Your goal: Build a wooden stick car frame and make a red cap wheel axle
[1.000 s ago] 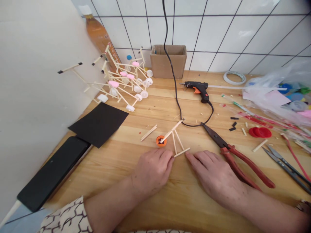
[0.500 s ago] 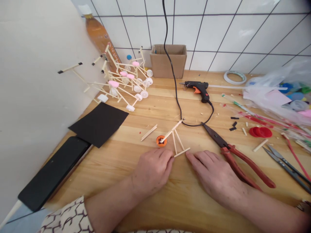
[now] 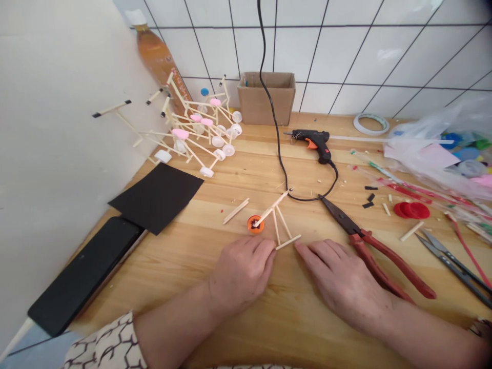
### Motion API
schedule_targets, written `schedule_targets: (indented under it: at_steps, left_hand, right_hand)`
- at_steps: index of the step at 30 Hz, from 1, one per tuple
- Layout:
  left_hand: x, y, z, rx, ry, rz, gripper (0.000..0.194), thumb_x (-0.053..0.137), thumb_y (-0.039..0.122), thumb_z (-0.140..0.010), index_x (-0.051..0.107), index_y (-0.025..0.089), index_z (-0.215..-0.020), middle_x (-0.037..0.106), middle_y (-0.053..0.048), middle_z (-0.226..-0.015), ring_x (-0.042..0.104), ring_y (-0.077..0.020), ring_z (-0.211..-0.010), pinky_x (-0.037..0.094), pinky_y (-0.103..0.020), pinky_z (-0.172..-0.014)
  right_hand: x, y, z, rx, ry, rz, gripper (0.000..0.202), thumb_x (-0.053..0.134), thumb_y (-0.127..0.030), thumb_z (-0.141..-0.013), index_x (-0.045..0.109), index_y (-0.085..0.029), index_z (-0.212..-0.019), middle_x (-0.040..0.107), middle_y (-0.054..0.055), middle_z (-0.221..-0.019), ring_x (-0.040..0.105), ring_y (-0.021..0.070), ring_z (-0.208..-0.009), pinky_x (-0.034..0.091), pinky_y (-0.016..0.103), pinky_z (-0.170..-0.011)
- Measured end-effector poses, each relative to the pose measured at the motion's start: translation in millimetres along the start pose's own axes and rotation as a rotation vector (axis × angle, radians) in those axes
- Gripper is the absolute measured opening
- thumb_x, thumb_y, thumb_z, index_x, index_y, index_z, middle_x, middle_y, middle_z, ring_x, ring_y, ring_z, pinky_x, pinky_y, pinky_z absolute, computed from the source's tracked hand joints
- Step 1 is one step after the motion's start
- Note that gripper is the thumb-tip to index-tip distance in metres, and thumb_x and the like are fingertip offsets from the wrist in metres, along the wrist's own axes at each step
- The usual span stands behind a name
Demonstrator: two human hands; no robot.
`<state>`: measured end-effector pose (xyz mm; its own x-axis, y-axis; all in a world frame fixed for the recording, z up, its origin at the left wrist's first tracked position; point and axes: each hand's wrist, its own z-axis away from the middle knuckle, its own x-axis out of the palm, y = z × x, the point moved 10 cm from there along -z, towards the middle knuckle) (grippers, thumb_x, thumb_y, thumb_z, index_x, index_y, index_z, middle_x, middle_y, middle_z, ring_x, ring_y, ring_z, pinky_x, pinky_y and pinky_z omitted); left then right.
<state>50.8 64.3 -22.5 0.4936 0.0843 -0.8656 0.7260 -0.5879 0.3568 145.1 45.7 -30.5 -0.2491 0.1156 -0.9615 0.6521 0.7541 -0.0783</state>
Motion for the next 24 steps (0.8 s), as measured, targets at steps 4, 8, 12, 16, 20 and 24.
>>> schedule_targets:
  at_steps: [4,8,12,16,20,24]
  left_hand:
    - [-9.2,5.5,-0.4,0.042,0.062,0.002,0.014,0.047,0.01,-0.086,0.061,0.013,-0.084,0.06,-0.004,-0.066,0.054,-0.0159,-0.058,0.043,-0.027,-0.055]
    - [-25.2,12.9,2.6,0.134,0.147,-0.016,0.015,0.052,0.006,-0.082,0.06,0.012,-0.094,0.063,-0.005,-0.073,0.056,-0.0169,-0.065,0.047,-0.029,-0.06]
    - [-50.5,12.7,3.9,0.206,0.287,-0.051,0.026,0.054,0.005,-0.08,0.06,0.012,-0.104,0.063,-0.009,-0.09,0.058,-0.0189,-0.083,0.051,-0.032,-0.074]
    - [-53.7,11.1,-9.4,0.253,0.209,-0.133,0.035,0.046,0.005,-0.082,0.058,0.014,-0.113,0.058,-0.015,-0.117,0.052,-0.0261,-0.11,0.046,-0.044,-0.091]
    - [-36.1,9.4,-27.8,0.285,-0.069,-0.191,0.034,0.045,0.012,-0.086,0.06,0.019,-0.116,0.046,-0.015,-0.138,0.035,-0.0342,-0.13,0.036,-0.055,-0.098]
    - [-24.5,7.7,-39.2,0.299,-0.226,-0.187,0.033,0.046,0.021,-0.089,0.058,0.019,-0.121,0.036,-0.016,-0.146,0.024,-0.038,-0.137,0.03,-0.06,-0.101]
  right_hand:
    - [0.1,3.4,0.9,0.029,0.001,-0.035,0.041,0.04,-0.002,-0.076,0.058,-0.003,-0.112,0.061,0.014,-0.086,0.056,0.0235,-0.074,0.054,0.038,-0.064]
    - [0.5,5.1,0.7,0.044,0.0,-0.039,0.038,0.04,-0.002,-0.076,0.059,-0.004,-0.109,0.062,0.014,-0.086,0.056,0.0233,-0.075,0.054,0.038,-0.064]
    - [0.9,5.4,-0.5,0.045,-0.005,-0.034,0.037,0.039,-0.003,-0.077,0.061,-0.004,-0.108,0.062,0.013,-0.083,0.056,0.0229,-0.074,0.054,0.037,-0.063]
    - [0.4,6.4,-0.8,0.055,0.001,-0.028,0.037,0.038,-0.002,-0.078,0.062,-0.006,-0.106,0.061,0.012,-0.081,0.056,0.0218,-0.072,0.053,0.036,-0.062]
    - [3.9,6.1,-0.4,0.056,-0.025,-0.028,0.038,0.039,-0.001,-0.075,0.061,-0.006,-0.106,0.061,0.013,-0.083,0.056,0.0226,-0.074,0.052,0.036,-0.063]
    - [4.9,6.0,-0.1,0.056,-0.027,-0.022,0.04,0.038,-0.001,-0.075,0.061,-0.007,-0.106,0.061,0.013,-0.085,0.056,0.0224,-0.074,0.052,0.037,-0.063]
